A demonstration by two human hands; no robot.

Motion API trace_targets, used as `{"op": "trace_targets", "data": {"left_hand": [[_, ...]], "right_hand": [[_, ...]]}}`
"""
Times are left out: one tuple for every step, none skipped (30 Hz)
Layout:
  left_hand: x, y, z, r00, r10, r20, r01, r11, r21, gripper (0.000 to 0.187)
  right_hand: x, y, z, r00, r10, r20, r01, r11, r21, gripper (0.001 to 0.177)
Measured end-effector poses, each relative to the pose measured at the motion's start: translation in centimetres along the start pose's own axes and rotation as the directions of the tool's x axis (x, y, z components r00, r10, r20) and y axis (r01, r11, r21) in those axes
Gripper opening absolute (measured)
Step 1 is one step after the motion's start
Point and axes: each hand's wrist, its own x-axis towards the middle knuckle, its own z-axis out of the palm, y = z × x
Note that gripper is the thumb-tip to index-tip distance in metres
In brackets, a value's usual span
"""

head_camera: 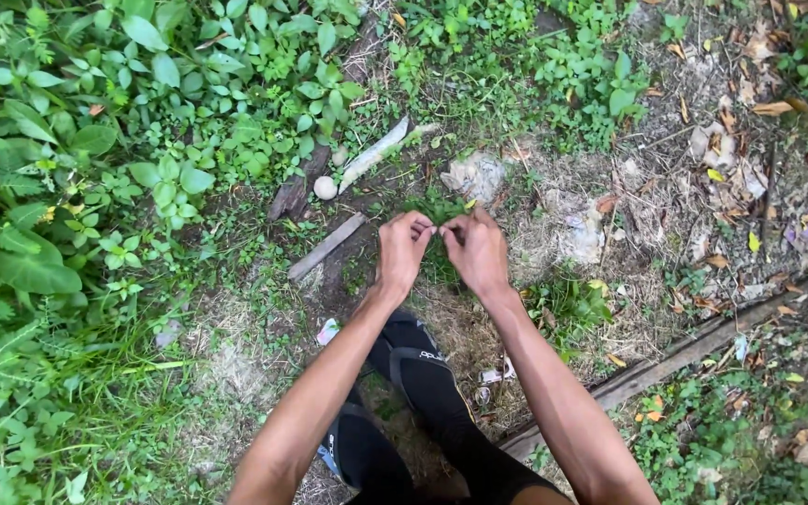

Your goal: Picking and collecting small green plants from the ground in an outdoor garden.

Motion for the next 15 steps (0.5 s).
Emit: {"op": "trace_targets", "data": {"left_hand": [[0.2,0.7,-0.6,1.0,-0.001,-0.008,0.001,1.0,-0.001,0.009],[0.1,1.4,-1.2,0.999,0.038,-0.038,-0.037,0.999,0.006,0.008],[-0.1,2.1,-1.9,0.995,0.076,-0.068,-0.076,0.997,0.015,0.008],[0.1,2.0,-2.6,0.994,0.071,-0.082,-0.07,0.997,0.017,0.008],[0.1,2.0,-3.4,0.986,0.108,-0.126,-0.105,0.994,0.03,0.008],[0.2,1.9,-4.3,0.973,0.146,-0.178,-0.139,0.989,0.048,0.008],[0.2,1.6,-5.2,0.97,0.14,-0.2,-0.132,0.99,0.053,0.008],[0.3,1.3,-6.2,0.965,0.119,-0.234,-0.112,0.993,0.045,0.008],[0.4,0.9,-7.4,0.959,0.098,-0.267,-0.092,0.995,0.036,0.007],[0.3,0.0,-8.4,0.951,0.088,-0.296,-0.08,0.996,0.04,0.007],[0.3,-0.9,-9.5,0.938,0.078,-0.339,-0.07,0.997,0.037,0.008],[0.2,-1.7,-10.5,0.923,0.069,-0.38,-0.06,0.998,0.037,0.008],[-0.2,-1.8,-11.9,0.911,0.06,-0.407,-0.047,0.998,0.042,0.008],[-0.6,-1.9,-13.2,0.899,0.059,-0.434,-0.042,0.998,0.048,0.008],[-1.0,-2.1,-14.6,0.885,0.057,-0.461,-0.037,0.998,0.054,0.007]], "right_hand": [[0.5,-0.8,-0.4,1.0,-0.007,0.004,0.007,1.0,0.0,0.015],[0.8,-1.5,-0.8,1.0,0.011,-0.023,-0.011,1.0,0.008,0.013],[1.0,-2.3,-1.1,0.998,0.03,-0.049,-0.029,0.999,0.016,0.012],[1.4,-3.1,-1.1,0.999,0.02,-0.038,-0.019,1.0,0.018,0.012],[1.7,-4.1,-1.1,0.995,-0.037,-0.091,0.038,0.999,0.013,0.011],[2.0,-5.1,-0.9,0.985,-0.101,-0.14,0.103,0.995,0.008,0.013],[2.2,-6.1,-0.4,0.985,-0.118,-0.126,0.12,0.993,0.013,0.013],[2.5,-7.2,0.2,0.987,-0.128,-0.098,0.13,0.991,0.02,0.014],[2.7,-8.5,0.9,0.988,-0.138,-0.071,0.14,0.99,0.028,0.015],[2.9,-9.1,2.2,0.986,-0.161,-0.049,0.162,0.986,0.034,0.015],[3.1,-9.7,3.5,0.974,-0.225,-0.017,0.226,0.974,0.035,0.015],[3.2,-10.3,4.8,0.958,-0.288,0.014,0.287,0.957,0.041,0.015],[3.4,-11.1,6.0,0.95,-0.309,0.034,0.307,0.95,0.053,0.015],[3.5,-12.0,7.2,0.938,-0.341,0.071,0.337,0.94,0.056,0.015],[3.7,-12.9,8.5,0.922,-0.371,0.107,0.367,0.928,0.06,0.014]]}}
